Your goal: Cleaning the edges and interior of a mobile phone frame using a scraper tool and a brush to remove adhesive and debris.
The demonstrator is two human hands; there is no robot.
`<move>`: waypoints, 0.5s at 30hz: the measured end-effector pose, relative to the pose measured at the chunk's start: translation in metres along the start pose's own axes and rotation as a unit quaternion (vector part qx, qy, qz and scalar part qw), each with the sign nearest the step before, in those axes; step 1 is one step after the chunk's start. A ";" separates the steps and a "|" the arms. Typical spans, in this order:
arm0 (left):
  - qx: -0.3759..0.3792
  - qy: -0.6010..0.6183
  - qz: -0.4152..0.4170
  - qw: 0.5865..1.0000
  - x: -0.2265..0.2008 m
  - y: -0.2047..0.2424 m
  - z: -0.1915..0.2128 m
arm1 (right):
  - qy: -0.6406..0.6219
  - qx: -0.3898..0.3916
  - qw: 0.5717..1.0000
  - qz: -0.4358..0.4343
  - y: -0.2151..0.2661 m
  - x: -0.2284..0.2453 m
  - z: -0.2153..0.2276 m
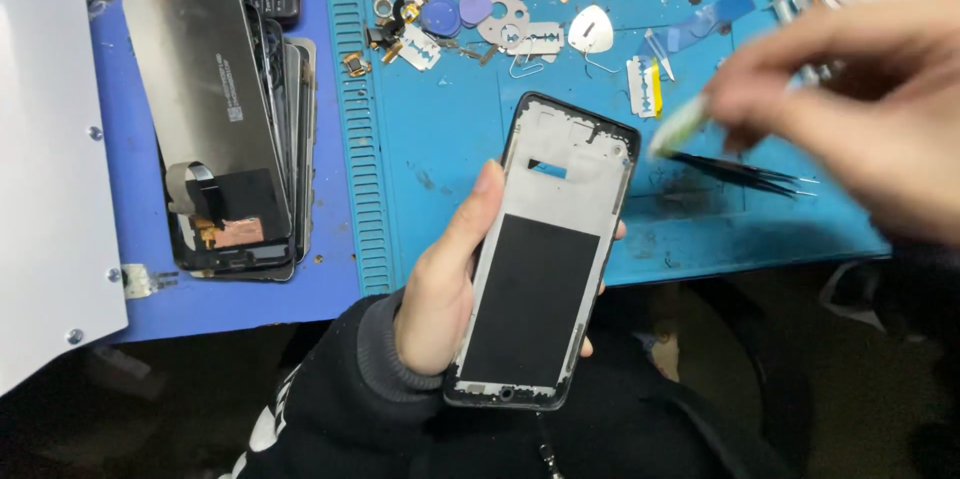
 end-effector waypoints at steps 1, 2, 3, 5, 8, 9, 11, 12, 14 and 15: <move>-0.017 0.000 0.012 1.000 0.002 -0.001 0.002 | -0.017 0.072 0.995 -0.063 0.011 0.037 -0.017; -0.016 -0.001 0.014 1.000 0.002 0.000 -0.004 | -0.017 0.070 0.995 -0.064 0.007 0.028 -0.018; -0.021 -0.048 -0.018 0.998 -0.001 0.000 -0.008 | 0.005 0.087 0.996 -0.034 0.004 0.023 -0.021; -0.026 -0.090 -0.047 0.994 0.000 0.002 -0.006 | 0.029 0.106 0.994 -0.008 0.006 -0.025 -0.016; 0.028 0.015 0.011 0.999 0.001 0.005 -0.001 | 0.096 -0.066 0.988 0.102 -0.002 -0.056 0.022; 0.023 0.006 0.002 1.000 -0.003 0.003 -0.002 | 0.079 -0.035 0.994 0.068 0.000 -0.027 0.013; 0.017 -0.005 -0.007 1.000 -0.008 0.003 -0.005 | 0.059 -0.005 0.998 0.033 0.002 0.008 -0.001; 0.031 -0.049 -0.001 0.998 -0.007 0.003 -0.012 | 0.036 0.048 0.998 -0.001 0.004 0.010 -0.011; 0.045 -0.093 0.005 0.995 -0.006 0.001 -0.018 | 0.011 0.101 0.994 -0.034 0.008 0.009 -0.020; 0.062 -0.140 -0.011 0.988 -0.007 0.000 -0.019 | 0.000 0.125 0.990 -0.059 0.011 0.003 -0.023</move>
Point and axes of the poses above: each hand's wrist, its own y-axis away from the middle knuckle, its own z-axis out of the back of the hand, x = y × z, the point moved 8 cm from there along -y, towards the middle knuckle, and after that the axes turned 14 degrees about -x, right-handed, at the moved point
